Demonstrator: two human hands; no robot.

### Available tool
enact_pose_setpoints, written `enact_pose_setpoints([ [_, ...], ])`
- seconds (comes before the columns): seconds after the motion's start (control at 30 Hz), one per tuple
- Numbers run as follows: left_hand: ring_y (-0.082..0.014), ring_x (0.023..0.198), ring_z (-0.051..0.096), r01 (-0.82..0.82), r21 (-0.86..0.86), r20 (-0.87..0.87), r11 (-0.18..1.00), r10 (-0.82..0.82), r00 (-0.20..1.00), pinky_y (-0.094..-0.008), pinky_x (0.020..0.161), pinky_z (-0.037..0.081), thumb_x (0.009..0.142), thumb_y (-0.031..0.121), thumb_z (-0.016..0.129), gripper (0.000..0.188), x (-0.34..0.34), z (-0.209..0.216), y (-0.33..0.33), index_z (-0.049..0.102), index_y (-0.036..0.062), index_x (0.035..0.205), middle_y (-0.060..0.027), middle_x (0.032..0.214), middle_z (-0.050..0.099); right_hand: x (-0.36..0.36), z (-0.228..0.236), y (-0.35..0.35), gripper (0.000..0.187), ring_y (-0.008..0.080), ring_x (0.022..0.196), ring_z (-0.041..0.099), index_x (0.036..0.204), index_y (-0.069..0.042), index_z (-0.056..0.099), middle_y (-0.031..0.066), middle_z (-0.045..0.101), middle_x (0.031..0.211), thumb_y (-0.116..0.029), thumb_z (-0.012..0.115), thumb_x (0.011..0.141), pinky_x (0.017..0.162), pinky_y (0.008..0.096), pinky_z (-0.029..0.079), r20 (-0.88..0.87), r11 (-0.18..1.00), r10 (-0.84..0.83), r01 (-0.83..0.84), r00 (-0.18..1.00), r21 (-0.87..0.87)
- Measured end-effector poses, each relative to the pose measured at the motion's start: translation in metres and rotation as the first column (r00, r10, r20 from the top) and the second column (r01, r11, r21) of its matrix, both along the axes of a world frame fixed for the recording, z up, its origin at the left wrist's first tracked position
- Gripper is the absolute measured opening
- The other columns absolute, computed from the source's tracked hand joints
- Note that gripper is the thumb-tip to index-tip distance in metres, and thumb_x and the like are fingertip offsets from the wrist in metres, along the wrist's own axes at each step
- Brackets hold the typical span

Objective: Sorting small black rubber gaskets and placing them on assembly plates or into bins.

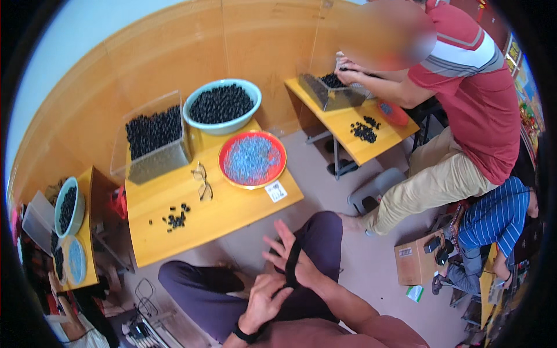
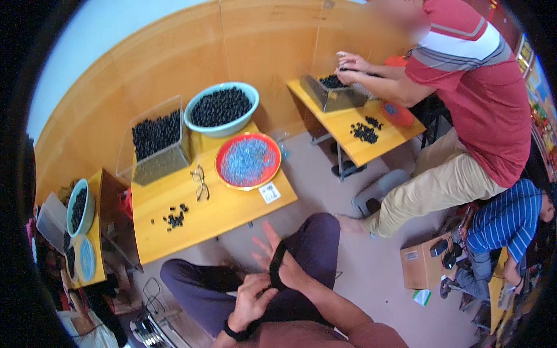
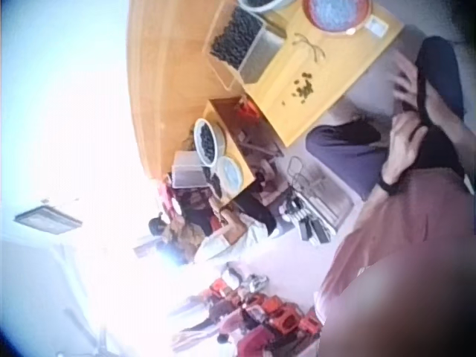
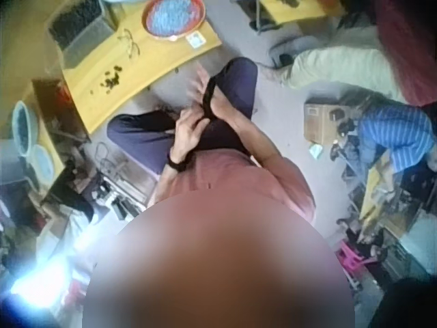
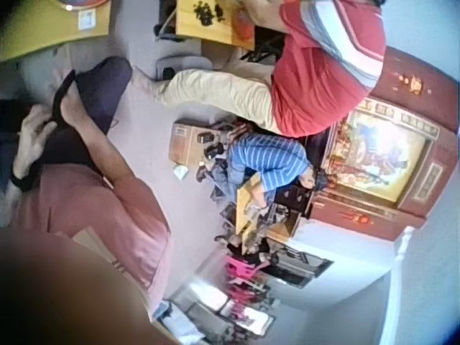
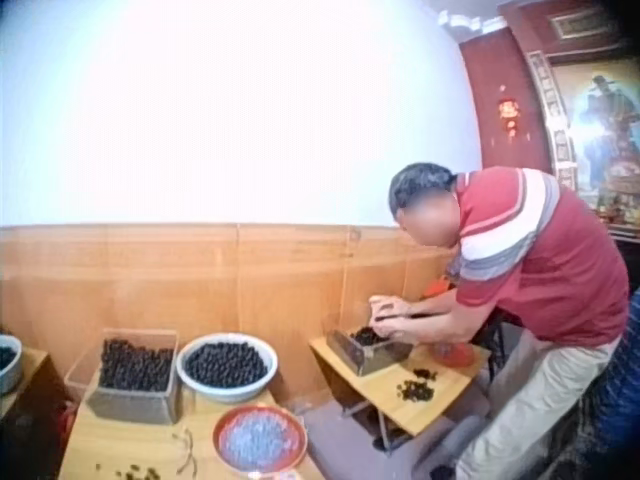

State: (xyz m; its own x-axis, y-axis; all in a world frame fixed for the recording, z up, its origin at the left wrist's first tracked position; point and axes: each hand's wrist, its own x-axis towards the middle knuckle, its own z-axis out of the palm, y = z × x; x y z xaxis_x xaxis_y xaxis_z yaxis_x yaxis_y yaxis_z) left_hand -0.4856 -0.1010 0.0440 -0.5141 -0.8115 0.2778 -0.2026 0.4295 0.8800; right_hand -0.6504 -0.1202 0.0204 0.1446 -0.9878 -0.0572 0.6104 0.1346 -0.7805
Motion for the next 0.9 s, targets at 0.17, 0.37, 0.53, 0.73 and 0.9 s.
enact_pose_setpoints([
  [0.17, -0.0300, 0.091, 0.066, 0.168, -0.091, 0.082, 0.982, -0.160, 0.984, -0.0404, 0.086, 0.048, 0.082, 0.011, 0.078, 0.014, 0.005, 0.002, -0.012, 0.071, 0.0008, 0.089, -0.0106, 0.091, 0.068, 0.006, -0.005, -0.006, 0.106, 0.0359, 0.151, 0.025, 0.163, -0.012, 0.001, 0.0160, 0.007, 0.167, 0.008, 0.069, 0.084, 0.116, 0.0521, 0.038, -0.693, 0.980, -0.182, 0.069, 0.698, -0.188],
  [0.37, -0.0303, 0.094, 0.065, 0.196, -0.101, 0.006, 0.975, -0.196, 0.980, -0.0413, 0.088, 0.049, 0.085, 0.012, 0.076, 0.016, -0.001, -0.003, -0.011, 0.070, 0.0019, 0.095, -0.0105, 0.097, 0.068, 0.008, 0.011, -0.010, 0.099, 0.0371, 0.143, 0.037, 0.161, -0.010, 0.008, 0.0204, 0.017, 0.162, -0.001, 0.073, 0.086, 0.112, 0.0495, 0.042, -0.729, 0.983, -0.178, 0.150, 0.661, -0.104],
  [0.53, -0.0309, 0.101, 0.064, 0.382, -0.113, -0.085, 0.917, -0.392, 0.916, -0.0432, 0.093, 0.050, 0.086, 0.016, 0.077, 0.019, -0.012, -0.005, 0.000, 0.069, 0.0030, 0.099, -0.0111, 0.100, 0.068, 0.005, 0.010, -0.023, 0.075, 0.0326, 0.125, 0.055, 0.152, -0.005, 0.025, 0.0215, 0.041, 0.146, -0.004, 0.068, 0.091, 0.105, 0.0463, 0.048, -0.007, 0.919, -0.276, 0.267, 0.961, 0.291],
  [0.73, -0.0288, 0.100, 0.063, 0.506, -0.140, 0.025, 0.851, -0.507, 0.861, -0.0408, 0.098, 0.047, 0.092, 0.014, 0.069, 0.011, -0.015, -0.003, 0.002, 0.063, 0.0050, 0.093, -0.0081, 0.096, 0.062, 0.013, 0.030, -0.030, 0.034, 0.0314, 0.091, 0.067, 0.112, -0.002, 0.065, 0.0162, 0.067, 0.106, 0.000, 0.074, 0.079, 0.082, 0.0359, 0.053, -0.569, 0.592, -0.787, -0.029, -0.240, -0.806],
  [0.9, -0.0303, 0.105, 0.064, 0.431, 0.156, -0.255, 0.889, -0.386, 0.887, -0.0392, 0.100, 0.047, 0.094, 0.015, 0.069, 0.015, -0.011, -0.011, 0.003, 0.068, 0.0019, 0.102, -0.0109, 0.103, 0.067, 0.010, 0.038, -0.025, 0.021, 0.0226, 0.075, 0.067, 0.110, -0.003, 0.066, 0.0091, 0.070, 0.089, -0.001, 0.067, 0.089, 0.071, 0.0367, 0.053, -0.669, 0.842, -0.540, 0.336, 0.511, -0.423],
])
